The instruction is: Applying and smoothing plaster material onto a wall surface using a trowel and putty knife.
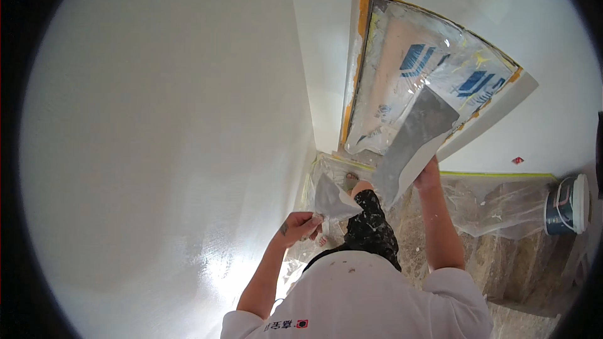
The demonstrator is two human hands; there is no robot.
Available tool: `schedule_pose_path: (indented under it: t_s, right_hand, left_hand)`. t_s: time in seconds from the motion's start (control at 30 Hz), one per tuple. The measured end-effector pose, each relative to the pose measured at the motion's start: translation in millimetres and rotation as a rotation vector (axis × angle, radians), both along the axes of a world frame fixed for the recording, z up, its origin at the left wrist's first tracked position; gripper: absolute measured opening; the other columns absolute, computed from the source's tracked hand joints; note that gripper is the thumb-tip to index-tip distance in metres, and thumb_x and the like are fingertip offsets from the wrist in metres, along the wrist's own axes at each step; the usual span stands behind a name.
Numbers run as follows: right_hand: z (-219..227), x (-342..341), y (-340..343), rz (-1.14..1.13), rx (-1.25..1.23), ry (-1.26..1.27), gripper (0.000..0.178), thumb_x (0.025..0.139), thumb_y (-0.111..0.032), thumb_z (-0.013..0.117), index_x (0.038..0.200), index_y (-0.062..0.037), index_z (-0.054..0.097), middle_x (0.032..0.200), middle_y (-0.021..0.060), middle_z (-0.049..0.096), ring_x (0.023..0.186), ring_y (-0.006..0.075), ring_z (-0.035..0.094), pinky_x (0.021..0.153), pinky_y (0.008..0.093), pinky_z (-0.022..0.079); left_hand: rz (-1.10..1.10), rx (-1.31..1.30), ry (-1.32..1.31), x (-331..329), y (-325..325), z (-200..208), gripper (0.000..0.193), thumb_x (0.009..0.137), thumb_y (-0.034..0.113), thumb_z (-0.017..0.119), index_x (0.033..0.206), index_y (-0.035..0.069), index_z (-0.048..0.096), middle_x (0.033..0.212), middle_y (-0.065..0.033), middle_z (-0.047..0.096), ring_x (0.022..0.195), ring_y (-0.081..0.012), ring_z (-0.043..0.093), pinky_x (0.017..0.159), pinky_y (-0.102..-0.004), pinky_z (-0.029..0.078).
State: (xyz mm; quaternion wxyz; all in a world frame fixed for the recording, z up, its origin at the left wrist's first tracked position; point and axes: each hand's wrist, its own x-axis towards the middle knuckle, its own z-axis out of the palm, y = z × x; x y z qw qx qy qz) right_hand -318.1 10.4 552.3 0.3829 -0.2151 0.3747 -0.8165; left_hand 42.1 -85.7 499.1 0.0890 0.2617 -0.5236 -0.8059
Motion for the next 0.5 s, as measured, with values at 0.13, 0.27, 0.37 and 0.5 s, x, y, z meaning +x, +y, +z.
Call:
schedule_pose_path:
  t_s: [0.13, 0.27, 0.37, 0.5]
  right_hand:
    - [-6, 51, -12, 0.143, -0.013, -0.244, 0.043, 0.085, -0.016, 0.064, 0.124, -0.0067, 0.049, 0.107, 0.0064, 0.062, 0.093, 0.0198, 0.064, 0.076, 0.0348, 0.055]
    - [-11, 75, -15, 0.343, 0.195, 0.186, 0.044, 0.079, -0.010, 0.072, 0.118, -0.0058, 0.051, 0.094, 0.0042, 0.063, 0.075, 0.0142, 0.063, 0.063, 0.0285, 0.053]
    - [-19, 68, -11, 0.713, 0.656, 0.553, 0.025, 0.077, -0.009, 0.076, 0.097, -0.0063, 0.061, 0.078, 0.0032, 0.062, 0.065, 0.0118, 0.060, 0.058, 0.0273, 0.050]
    - [-28, 52, 8, 0.516, 0.673, 0.527, 0.021, 0.085, -0.024, 0.071, 0.083, -0.0071, 0.058, 0.064, 0.0003, 0.056, 0.054, 0.0099, 0.053, 0.049, 0.0261, 0.044]
  left_hand:
    - [-0.157, 0.077, 0.118, -15, -2, -8, 0.029, 0.094, 0.029, 0.058, 0.093, 0.001, 0.064, 0.079, -0.0062, 0.063, 0.061, -0.0125, 0.054, 0.055, -0.0263, 0.042]
    - [-0.184, 0.125, 0.244, -26, 4, -20, 0.031, 0.094, 0.032, 0.058, 0.095, 0.001, 0.063, 0.077, -0.0078, 0.063, 0.058, -0.0134, 0.054, 0.053, -0.0270, 0.042]
    - [-0.110, 0.185, 0.333, -18, 4, -19, 0.032, 0.094, 0.032, 0.057, 0.097, 0.000, 0.063, 0.075, -0.0083, 0.061, 0.056, -0.0144, 0.054, 0.051, -0.0276, 0.042]
    - [0.124, 0.257, 0.242, -8, -8, -9, 0.036, 0.095, 0.032, 0.056, 0.101, -0.003, 0.062, 0.076, -0.0071, 0.060, 0.059, -0.0124, 0.053, 0.053, -0.0253, 0.043]
